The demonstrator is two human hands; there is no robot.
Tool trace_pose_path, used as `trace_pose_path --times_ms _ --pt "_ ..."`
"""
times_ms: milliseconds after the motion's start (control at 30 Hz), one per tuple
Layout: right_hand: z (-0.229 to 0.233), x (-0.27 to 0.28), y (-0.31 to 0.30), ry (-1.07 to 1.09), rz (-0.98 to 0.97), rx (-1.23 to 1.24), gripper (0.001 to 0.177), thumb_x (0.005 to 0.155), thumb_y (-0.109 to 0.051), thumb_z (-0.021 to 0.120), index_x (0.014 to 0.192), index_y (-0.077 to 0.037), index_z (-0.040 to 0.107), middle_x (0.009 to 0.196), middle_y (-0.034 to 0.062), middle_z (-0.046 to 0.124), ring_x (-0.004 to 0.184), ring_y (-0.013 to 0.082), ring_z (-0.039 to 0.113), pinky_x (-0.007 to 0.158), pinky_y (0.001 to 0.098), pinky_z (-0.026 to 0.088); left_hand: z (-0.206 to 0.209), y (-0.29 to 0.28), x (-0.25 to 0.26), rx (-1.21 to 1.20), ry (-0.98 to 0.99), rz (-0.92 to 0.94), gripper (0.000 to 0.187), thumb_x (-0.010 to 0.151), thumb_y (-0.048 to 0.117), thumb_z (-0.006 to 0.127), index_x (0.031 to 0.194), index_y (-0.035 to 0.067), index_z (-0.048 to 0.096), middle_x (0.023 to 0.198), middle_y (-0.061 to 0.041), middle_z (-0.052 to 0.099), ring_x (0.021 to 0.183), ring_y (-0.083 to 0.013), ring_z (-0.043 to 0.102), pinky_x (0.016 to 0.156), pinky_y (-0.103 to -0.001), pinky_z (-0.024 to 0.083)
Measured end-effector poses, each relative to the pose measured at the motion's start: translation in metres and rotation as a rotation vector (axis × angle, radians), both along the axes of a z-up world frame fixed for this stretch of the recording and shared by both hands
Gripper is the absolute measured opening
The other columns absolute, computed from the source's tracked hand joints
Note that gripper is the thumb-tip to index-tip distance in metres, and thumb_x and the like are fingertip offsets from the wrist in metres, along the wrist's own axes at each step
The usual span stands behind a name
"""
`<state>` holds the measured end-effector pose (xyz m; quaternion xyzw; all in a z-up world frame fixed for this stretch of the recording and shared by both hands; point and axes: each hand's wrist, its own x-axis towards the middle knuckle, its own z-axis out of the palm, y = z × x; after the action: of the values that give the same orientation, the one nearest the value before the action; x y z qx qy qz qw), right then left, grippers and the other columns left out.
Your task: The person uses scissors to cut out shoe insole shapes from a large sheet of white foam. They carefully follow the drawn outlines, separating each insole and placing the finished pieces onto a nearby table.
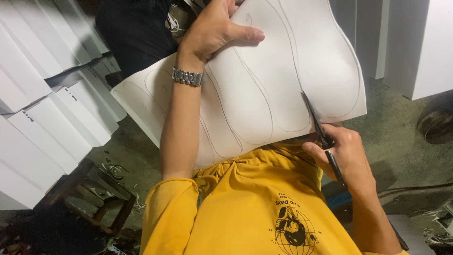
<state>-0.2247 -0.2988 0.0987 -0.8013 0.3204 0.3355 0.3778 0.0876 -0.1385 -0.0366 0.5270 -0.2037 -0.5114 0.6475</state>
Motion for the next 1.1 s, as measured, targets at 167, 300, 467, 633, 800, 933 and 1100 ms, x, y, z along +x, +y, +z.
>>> trace_pose_path --times_ms 167,300,467,633,800,933,1100 --pt "0.006 0.010 0.003 0.014 -0.015 -0.007 0.051 0.092 -0.049 0.067 0.072 -0.003 0.055 0.062 0.0064 0.048 0.058 0.0194 0.041 0.057 0.0339 0.031 0.017 -0.007 -0.001 0.030 0.173 0.012 0.049 0.083 -0.003 0.086 0.123 0.003 0.058 0.114 -0.008 0.069 0.093 -0.0134 0.069 0.080 -0.028 0.067" --pt "0.005 0.012 0.003 0.013 -0.027 -0.015 0.043 0.092 -0.040 0.070 0.073 -0.003 0.056 0.063 0.0063 0.049 0.060 0.0191 0.041 0.058 0.0350 0.033 0.009 0.000 -0.001 0.018 0.203 0.039 0.049 0.083 0.000 0.088 0.121 0.003 0.058 0.112 -0.008 0.068 0.093 -0.0134 0.068 0.078 -0.028 0.067" --pt "0.004 0.010 0.003 -0.049 -0.009 -0.027 0.046 0.093 -0.042 0.070 0.071 -0.005 0.052 0.061 0.0042 0.043 0.059 0.0159 0.038 0.055 0.0338 0.032 0.005 0.003 0.000 -0.046 0.008 0.048 0.065 0.087 0.008 0.091 0.138 0.004 0.050 0.139 -0.011 0.058 0.131 -0.0209 0.055 0.105 -0.034 0.057" --pt "0.005 0.010 0.004 -0.050 -0.021 -0.021 0.049 0.092 -0.042 0.072 0.068 -0.006 0.047 0.059 0.0038 0.041 0.057 0.0166 0.036 0.055 0.0330 0.030 0.010 0.003 0.000 -0.030 0.057 0.033 0.060 0.087 0.010 0.092 0.131 0.005 0.050 0.125 -0.007 0.059 0.115 -0.0182 0.057 0.097 -0.030 0.055" --pt "0.003 0.013 0.008 -0.095 -0.059 0.037 0.060 0.089 -0.062 0.058 0.069 -0.007 0.043 0.063 0.0011 0.039 0.058 0.0155 0.034 0.054 0.0330 0.027 0.017 0.001 0.000 -0.020 0.165 0.041 0.068 0.086 0.007 0.090 0.139 0.002 0.048 0.128 -0.008 0.063 0.093 -0.0111 0.065 0.080 -0.028 0.067" --pt "0.002 0.016 0.010 -0.085 -0.022 -0.005 0.061 0.090 -0.062 0.054 0.073 -0.003 0.049 0.064 0.0066 0.045 0.059 0.0205 0.039 0.058 0.0372 0.031 0.017 -0.001 -0.002 -0.052 0.201 0.044 0.054 0.083 0.006 0.090 0.126 0.002 0.057 0.114 -0.007 0.068 0.091 -0.0119 0.068 0.077 -0.026 0.065" --pt "0.011 0.025 0.012 -0.011 -0.045 -0.015 0.043 0.094 -0.039 0.065 0.073 -0.004 0.051 0.062 0.0069 0.047 0.058 0.0200 0.041 0.057 0.0355 0.032 0.017 0.000 -0.002 -0.029 0.196 0.048 0.055 0.083 0.005 0.089 0.127 0.002 0.056 0.113 -0.008 0.068 0.088 -0.0130 0.069 0.076 -0.027 0.066"
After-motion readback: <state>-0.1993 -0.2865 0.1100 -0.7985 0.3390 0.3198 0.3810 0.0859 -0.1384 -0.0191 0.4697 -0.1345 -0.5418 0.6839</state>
